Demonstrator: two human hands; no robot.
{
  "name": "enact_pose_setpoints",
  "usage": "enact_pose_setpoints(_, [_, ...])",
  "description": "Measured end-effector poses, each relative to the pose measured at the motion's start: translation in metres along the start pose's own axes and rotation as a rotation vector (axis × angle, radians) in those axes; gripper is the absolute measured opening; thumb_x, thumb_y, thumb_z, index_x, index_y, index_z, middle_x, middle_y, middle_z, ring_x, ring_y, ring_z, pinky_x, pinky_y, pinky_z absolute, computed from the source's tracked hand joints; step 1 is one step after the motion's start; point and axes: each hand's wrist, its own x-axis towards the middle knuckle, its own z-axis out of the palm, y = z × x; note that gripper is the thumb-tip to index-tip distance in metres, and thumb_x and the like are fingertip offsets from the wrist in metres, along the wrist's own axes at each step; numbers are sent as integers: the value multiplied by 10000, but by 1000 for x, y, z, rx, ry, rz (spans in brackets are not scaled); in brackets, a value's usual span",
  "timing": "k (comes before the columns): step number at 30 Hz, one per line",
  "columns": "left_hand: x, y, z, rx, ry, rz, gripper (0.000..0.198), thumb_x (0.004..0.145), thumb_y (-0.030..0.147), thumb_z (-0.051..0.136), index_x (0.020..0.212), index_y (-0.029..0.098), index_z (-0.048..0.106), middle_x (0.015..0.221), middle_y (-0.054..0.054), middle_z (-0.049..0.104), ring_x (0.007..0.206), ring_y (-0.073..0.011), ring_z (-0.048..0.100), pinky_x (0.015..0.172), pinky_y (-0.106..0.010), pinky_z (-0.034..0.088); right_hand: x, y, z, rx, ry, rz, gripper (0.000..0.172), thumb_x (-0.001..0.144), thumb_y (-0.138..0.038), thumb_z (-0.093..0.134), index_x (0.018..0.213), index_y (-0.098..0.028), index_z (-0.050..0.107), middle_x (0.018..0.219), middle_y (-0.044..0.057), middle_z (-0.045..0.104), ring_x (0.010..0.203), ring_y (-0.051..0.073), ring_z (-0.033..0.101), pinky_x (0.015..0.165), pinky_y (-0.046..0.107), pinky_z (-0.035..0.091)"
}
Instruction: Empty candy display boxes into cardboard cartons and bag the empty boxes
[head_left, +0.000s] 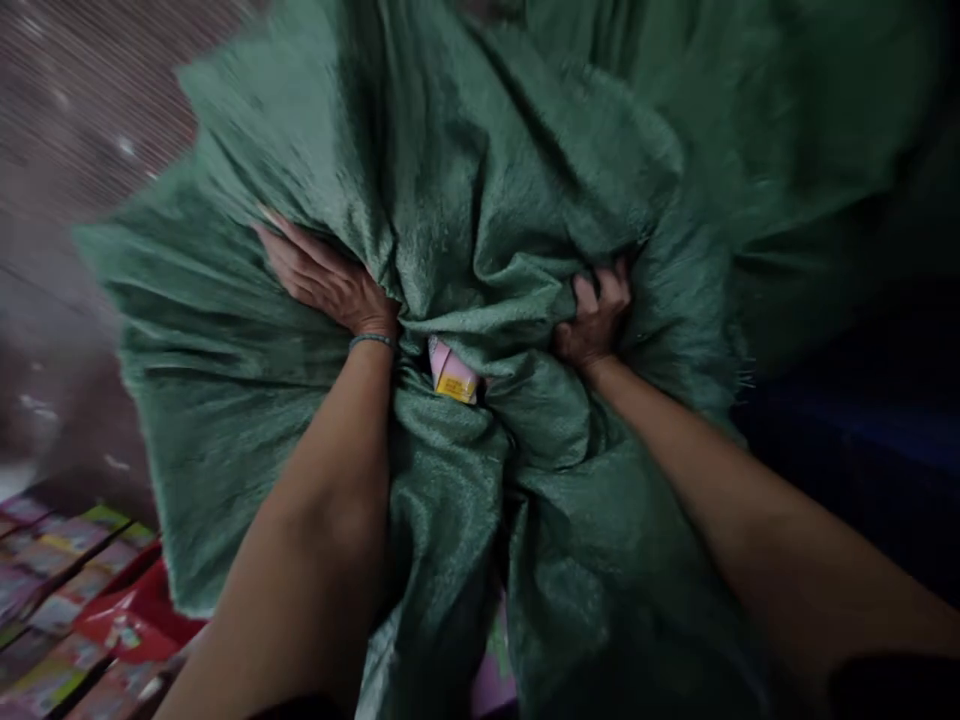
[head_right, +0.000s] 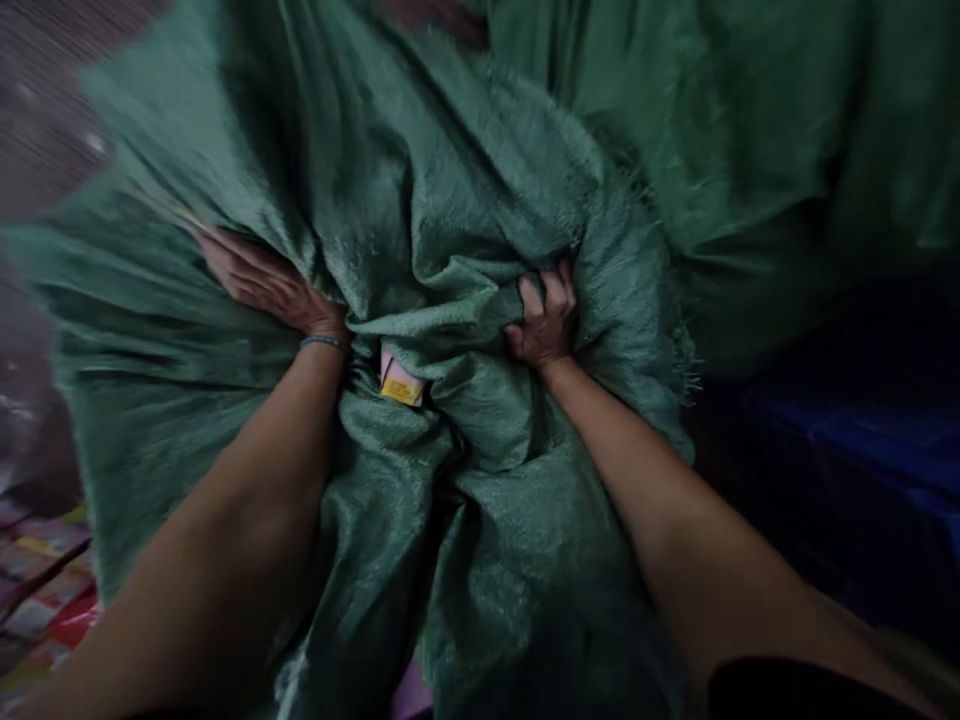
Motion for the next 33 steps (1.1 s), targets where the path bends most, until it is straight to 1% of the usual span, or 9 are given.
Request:
enact_pose_setpoints(2, [-12, 18, -19, 48, 122, -5, 888, 1053, 457, 442, 1622, -130, 96, 1725, -304, 87, 1618, -389, 37, 1315, -545, -9, -1, -6, -6, 9, -54, 17, 603, 964, -510, 499, 1411, -117, 596, 1516, 226, 408, 1555, 411, 133, 1234, 613, 225])
enact_pose_setpoints(5, [-23, 30, -79, 63, -11, 102, 905, 981, 440, 585, 1675, 21, 182, 1730, -238, 194, 1605, -329, 205, 1313, -460, 156, 2, -13, -41, 44, -95, 16, 583, 952, -416, 518, 1426, -81, 573, 1527, 233, 429, 1535, 405, 222, 1204, 618, 297])
enact_pose_setpoints(9, [-55, -9, -182, 168, -158, 144, 692, 991, 477, 529, 1629, 229, 423, 1653, -147, 422, 1578, -335, 295, 1294, -561, 182, -12, -37, -126, 76, -199, -23, 526, 1002, -404, 485, 1411, -88, 585, 1544, 222, 460, 1531, 395, 276, 1189, 634, 333])
enact_pose_setpoints(11, [-89, -41, -205, 231, -123, 64, 703, 984, 554, 516, 1610, 239, 458, 1690, -158, 356, 1596, -387, 229, 1276, -648, 125, -40, -66, -163, 52, -241, 24, 492, 1050, -429, 413, 1386, -130, 613, 1533, 213, 487, 1518, 415, 310, 1158, 693, 337])
enact_pose_setpoints(14, [-146, -78, -182, 220, -171, -59, 876, 970, 563, 539, 1674, 112, 277, 1725, -216, 226, 1609, -412, 160, 1277, -643, 133, -95, -123, -181, 28, -280, 37, 578, 1065, -506, 409, 1511, -158, 527, 1557, 256, 452, 1482, 463, 358, 1100, 749, 361])
enact_pose_setpoints(18, [-185, -91, -110, 230, -105, -95, 936, 991, 574, 518, 1656, -12, 218, 1731, -255, 108, 1627, -381, 77, 1303, -593, 34, -143, -163, -135, -1, -345, -30, 739, 1011, -476, 556, 1602, -67, 386, 1654, 354, 205, 1513, 520, 282, 1116, 744, 350])
enact_pose_setpoints(24, [-188, -103, -62, 212, -134, -151, 952, 1006, 598, 491, 1636, -60, 213, 1722, -296, 26, 1630, -370, -20, 1307, -583, -23, -143, -147, -63, -111, -530, -20, 673, 985, -457, 575, 1458, 23, 557, 1527, 399, 401, 1427, 579, 376, 1125, 781, 263])
enact_pose_setpoints(28, [-177, -119, -39, 162, -166, -169, 985, 977, 601, 563, 1608, -83, 243, 1710, -334, 7, 1620, -376, -96, 1299, -611, -36, -138, -141, -38, -13, -703, -62, 405, 1002, -315, 497, 1238, -93, 739, 1243, 254, 686, 1276, 437, 566, 1149, 646, 336])
enact_pose_setpoints(33, [-164, -137, 1, 45, -158, -157, 1047, 875, 579, 732, 1582, -75, 323, 1703, -356, 63, 1616, -413, -86, 1297, -604, -45, -134, -142, -15, 96, -651, -43, 406, 1033, -328, 440, 1232, -153, 748, 1199, 144, 724, 1373, 334, 472, 1234, 500, 249])
